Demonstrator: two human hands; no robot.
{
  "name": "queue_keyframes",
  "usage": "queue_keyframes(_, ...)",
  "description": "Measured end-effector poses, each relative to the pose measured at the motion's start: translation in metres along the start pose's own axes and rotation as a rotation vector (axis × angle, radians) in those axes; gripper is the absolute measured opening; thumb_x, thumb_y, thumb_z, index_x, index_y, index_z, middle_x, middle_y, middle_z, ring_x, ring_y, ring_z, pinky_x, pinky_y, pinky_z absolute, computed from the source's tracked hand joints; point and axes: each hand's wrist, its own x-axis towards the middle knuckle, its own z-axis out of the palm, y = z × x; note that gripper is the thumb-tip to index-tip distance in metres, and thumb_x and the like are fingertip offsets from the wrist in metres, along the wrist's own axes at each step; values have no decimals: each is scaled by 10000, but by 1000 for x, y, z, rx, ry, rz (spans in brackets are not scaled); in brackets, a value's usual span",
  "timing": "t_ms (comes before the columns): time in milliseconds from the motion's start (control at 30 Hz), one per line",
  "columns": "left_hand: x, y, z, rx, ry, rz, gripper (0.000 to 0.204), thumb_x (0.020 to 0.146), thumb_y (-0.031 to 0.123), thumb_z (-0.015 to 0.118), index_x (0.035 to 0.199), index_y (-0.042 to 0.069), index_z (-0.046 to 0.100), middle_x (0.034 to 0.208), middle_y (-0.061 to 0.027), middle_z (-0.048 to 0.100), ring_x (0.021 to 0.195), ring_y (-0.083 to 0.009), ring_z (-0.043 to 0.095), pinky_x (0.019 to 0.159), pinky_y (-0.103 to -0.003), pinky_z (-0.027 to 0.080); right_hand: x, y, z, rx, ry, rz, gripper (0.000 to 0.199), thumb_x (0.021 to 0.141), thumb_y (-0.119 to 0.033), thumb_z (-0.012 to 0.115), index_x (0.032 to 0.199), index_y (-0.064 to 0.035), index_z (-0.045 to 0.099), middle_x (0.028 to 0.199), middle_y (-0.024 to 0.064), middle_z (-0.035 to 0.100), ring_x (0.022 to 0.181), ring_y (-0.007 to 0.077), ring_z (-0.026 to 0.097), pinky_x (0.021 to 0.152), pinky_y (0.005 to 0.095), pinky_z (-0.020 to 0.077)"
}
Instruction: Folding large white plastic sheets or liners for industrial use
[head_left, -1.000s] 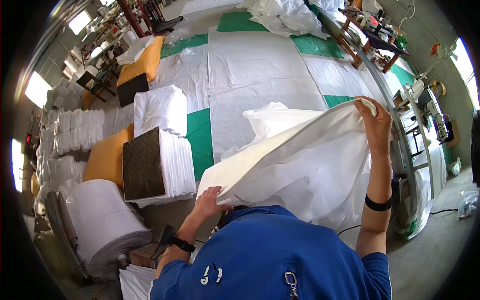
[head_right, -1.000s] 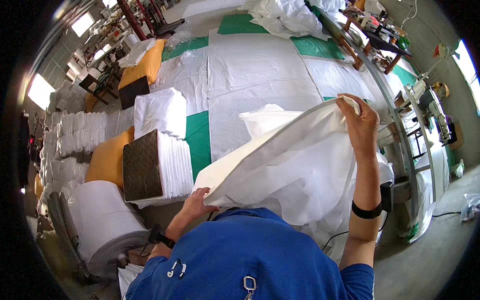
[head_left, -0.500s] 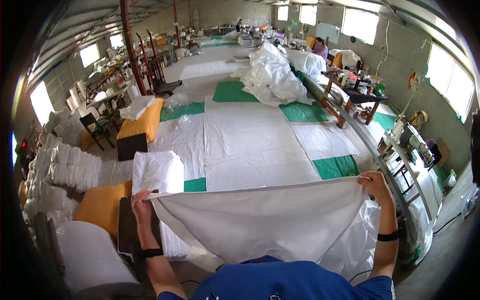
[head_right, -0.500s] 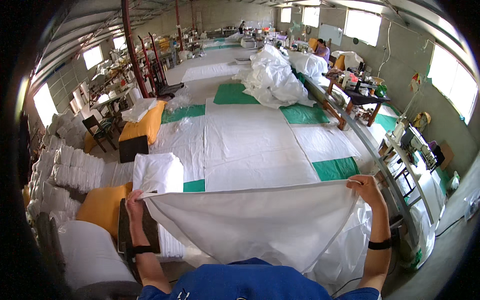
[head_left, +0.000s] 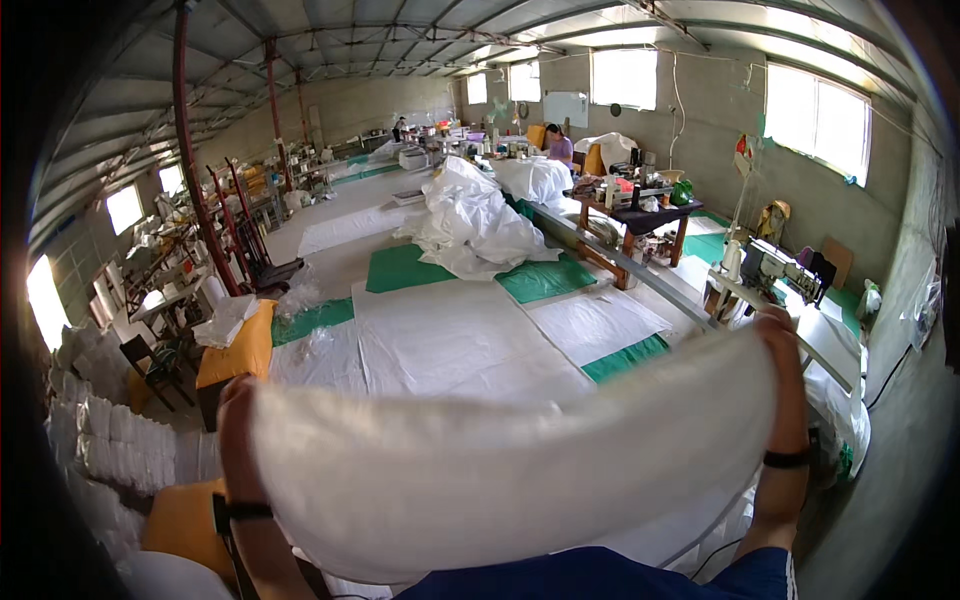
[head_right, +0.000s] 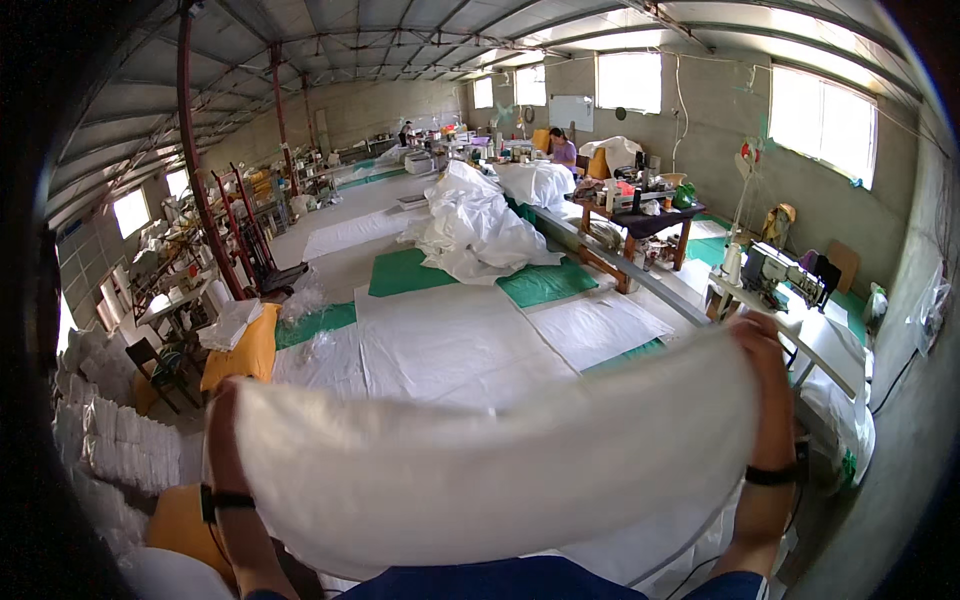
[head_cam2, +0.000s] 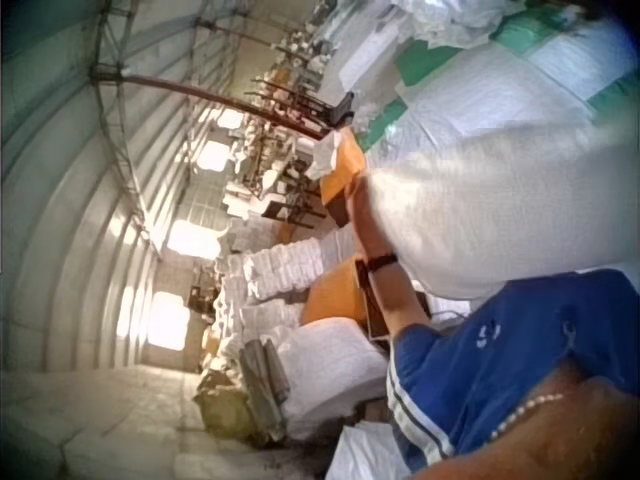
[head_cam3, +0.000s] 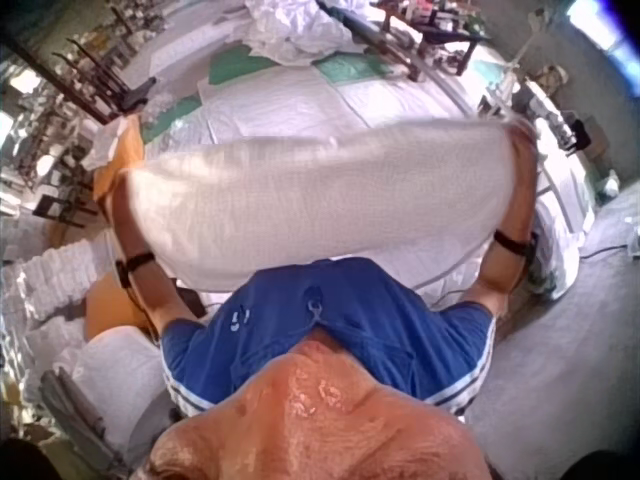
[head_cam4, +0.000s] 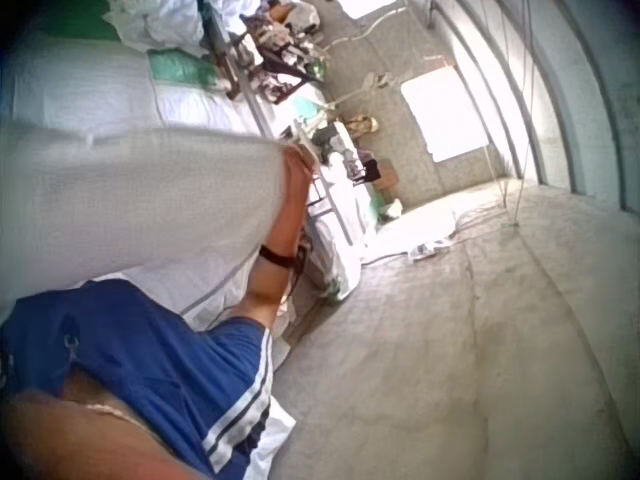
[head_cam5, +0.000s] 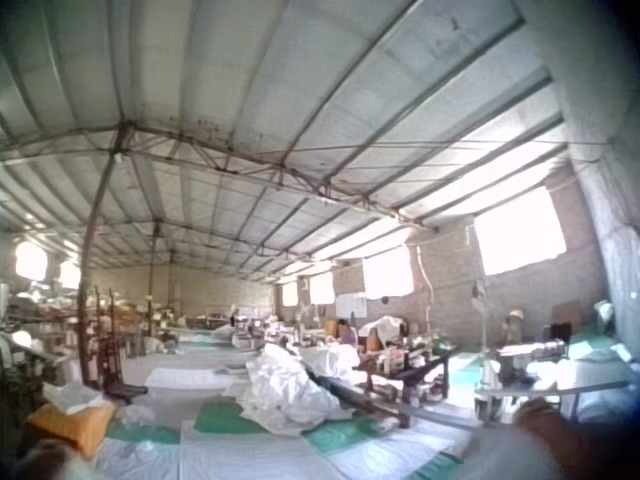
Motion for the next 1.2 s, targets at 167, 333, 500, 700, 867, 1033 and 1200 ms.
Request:
queue_keyframes(167,135,-12,18,108,375,193,193,863,179,613,693,101,566,615,86,395,560,-34,327,507,-220,256,101,51,82,-184,175,102,223,832,-226,642,762,-14,632,615,-21,518,580,75,447,551,258,367)
queue_keyframes(333,37,38,149,239,99,472,245,913,178,579,696,80,522,610,71,384,563,-34,310,496,-217,263,15,14,154,-28,-71,238,154,893,-168,565,927,-28,509,752,58,549,648,119,572,470,284,512)
queue_keyframes(500,-111,-24,247,424,-379,656,62,822,62,656,851,16,626,763,-131,624,660,-276,614,592,-335,493,-112,1,247,698,-393,722,198,895,-121,568,978,3,438,891,91,509,805,185,586,610,391,609)
queue_keyframes(700,-156,-86,242,462,-590,628,116,805,90,665,879,24,606,795,-109,612,703,-284,600,600,-366,492,-160,30,267,834,-240,960,154,874,-95,549,908,-29,414,818,79,531,710,170,606,616,410,610)
queue_keyframes(867,-182,-95,232,517,-803,587,217,796,102,672,955,8,557,849,-134,592,770,-337,576,678,-412,490,-197,58,265,691,-264,1134,133,890,-107,537,923,-41,427,813,85,585,682,201,647,656,375,593)
queue_keyframes(1033,-205,-138,210,552,-870,450,146,733,-29,638,872,6,608,843,-133,633,811,-326,609,717,-401,503,-174,84,246,-514,-728,288,326,876,-324,600,799,-10,549,732,123,646,610,297,639,543,401,499)
queue_keyframes(1200,-230,-140,203,507,-956,442,143,750,-6,568,886,10,608,861,-138,634,813,-320,594,749,-388,480,-101,126,262,-1172,-733,-469,398,732,-269,711,1056,-76,582,1111,123,583,1169,332,483,962,534,366)
